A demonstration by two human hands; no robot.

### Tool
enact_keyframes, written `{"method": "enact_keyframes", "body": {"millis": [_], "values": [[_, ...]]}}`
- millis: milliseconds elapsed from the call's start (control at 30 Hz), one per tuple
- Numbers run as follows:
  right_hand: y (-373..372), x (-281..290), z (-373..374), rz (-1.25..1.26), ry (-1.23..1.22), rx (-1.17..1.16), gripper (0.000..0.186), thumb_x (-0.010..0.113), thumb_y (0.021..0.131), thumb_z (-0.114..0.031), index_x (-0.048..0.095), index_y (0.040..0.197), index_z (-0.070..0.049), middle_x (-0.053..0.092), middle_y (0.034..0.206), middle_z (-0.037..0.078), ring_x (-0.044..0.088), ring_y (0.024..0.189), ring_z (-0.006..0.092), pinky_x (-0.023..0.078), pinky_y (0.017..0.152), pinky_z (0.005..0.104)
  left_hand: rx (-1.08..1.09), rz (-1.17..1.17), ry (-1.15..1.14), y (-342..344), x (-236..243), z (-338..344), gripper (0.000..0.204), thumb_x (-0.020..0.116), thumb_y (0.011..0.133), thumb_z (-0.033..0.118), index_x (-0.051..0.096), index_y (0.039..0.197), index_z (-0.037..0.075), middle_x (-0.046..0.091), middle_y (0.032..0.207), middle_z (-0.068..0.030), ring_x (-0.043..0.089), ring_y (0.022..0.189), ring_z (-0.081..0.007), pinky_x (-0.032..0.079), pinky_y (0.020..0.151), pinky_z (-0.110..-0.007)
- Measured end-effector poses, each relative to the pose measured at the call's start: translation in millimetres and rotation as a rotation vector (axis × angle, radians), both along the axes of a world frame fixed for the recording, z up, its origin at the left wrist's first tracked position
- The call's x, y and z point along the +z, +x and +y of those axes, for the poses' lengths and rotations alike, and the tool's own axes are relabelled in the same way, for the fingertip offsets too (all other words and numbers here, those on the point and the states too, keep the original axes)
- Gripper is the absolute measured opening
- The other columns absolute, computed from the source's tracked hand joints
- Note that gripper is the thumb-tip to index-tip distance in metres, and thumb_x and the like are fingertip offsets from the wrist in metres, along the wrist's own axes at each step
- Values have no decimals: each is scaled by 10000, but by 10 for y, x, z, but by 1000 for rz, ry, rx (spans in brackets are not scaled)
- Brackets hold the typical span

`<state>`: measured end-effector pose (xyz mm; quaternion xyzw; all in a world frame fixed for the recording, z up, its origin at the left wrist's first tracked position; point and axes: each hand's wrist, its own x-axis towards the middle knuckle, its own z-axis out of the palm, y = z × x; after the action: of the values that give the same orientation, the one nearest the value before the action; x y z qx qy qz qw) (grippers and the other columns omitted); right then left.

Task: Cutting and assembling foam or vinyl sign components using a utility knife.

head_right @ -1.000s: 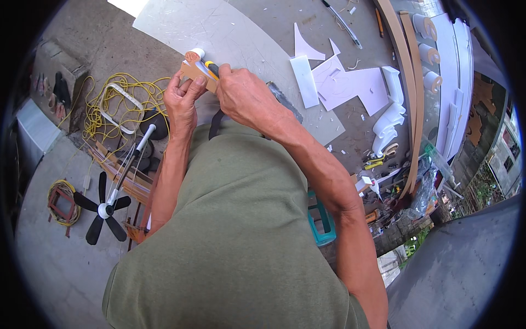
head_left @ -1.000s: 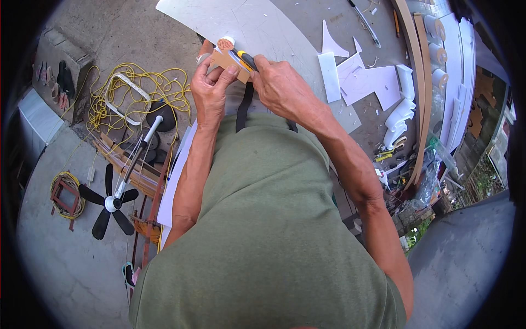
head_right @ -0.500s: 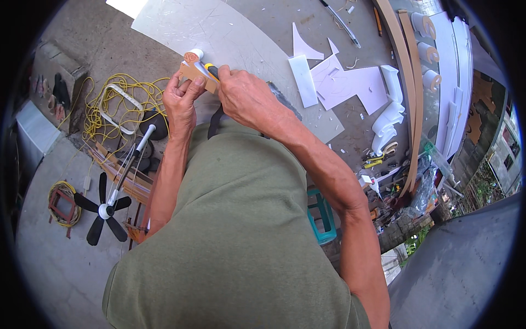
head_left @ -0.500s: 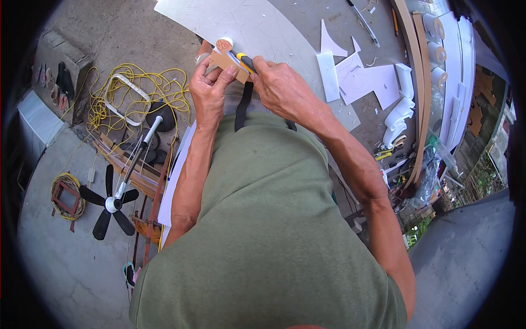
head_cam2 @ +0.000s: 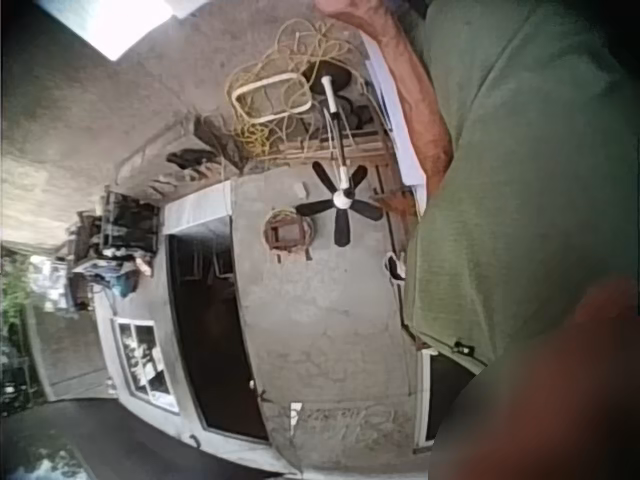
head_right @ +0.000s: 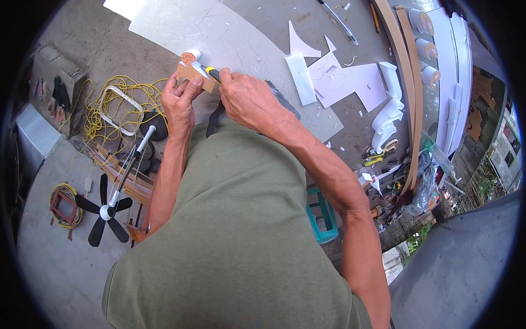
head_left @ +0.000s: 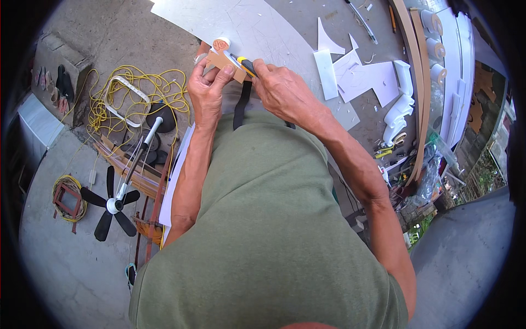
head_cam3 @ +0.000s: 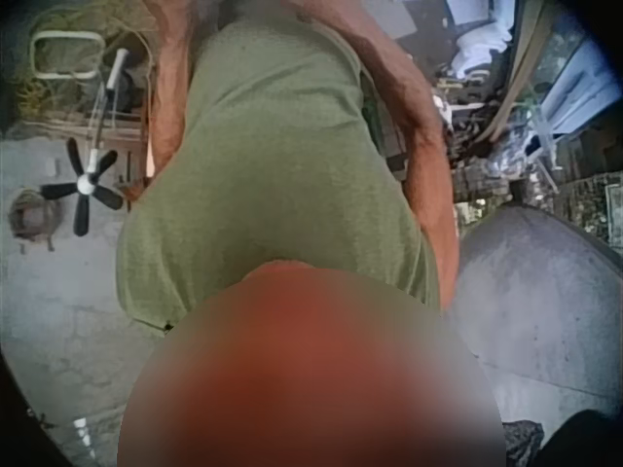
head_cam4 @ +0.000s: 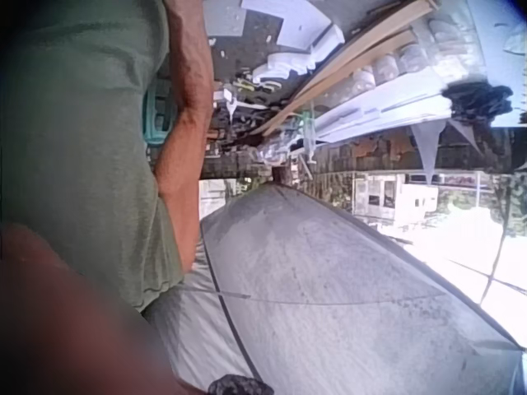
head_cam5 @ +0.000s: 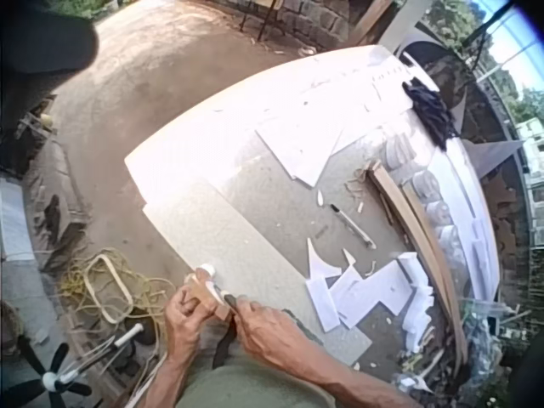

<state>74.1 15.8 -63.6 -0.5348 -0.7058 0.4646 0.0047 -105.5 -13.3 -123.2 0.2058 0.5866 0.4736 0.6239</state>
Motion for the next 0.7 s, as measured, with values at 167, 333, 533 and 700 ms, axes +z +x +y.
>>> {"method": "enact_keyframes", "body": {"millis": [167,333,533,700], "values": [[61,-18,-94,1,-48,-43,205,524,988,-158,484,1093,13,645,856,260,640,749,450,484,657,523,-3,-5,-1,-2,5,-9,556,757,859,56,477,1300,-132,695,1068,-238,696,929,-202,585,795,-305],[337,126,-190,80,-29,-306,317,550,977,-184,510,1228,5,649,892,252,633,779,451,497,689,505,-33,-6,-6,-92,93,4,566,749,863,69,473,1318,-124,700,1066,-231,703,937,-217,588,807,-323],[604,199,-366,391,-192,-651,391,619,991,-322,571,1208,-1,604,759,36,616,659,100,511,622,303,-45,-436,48,-253,322,32,577,745,875,135,492,1343,-88,686,1120,-160,696,991,-217,575,881,-360],[530,390,-395,694,-357,-852,377,726,918,-284,586,1119,3,625,754,34,627,614,96,532,584,277,-135,-524,121,-101,567,225,613,762,865,197,494,1335,-93,666,1143,-161,683,1023,-212,566,904,-352]]}}
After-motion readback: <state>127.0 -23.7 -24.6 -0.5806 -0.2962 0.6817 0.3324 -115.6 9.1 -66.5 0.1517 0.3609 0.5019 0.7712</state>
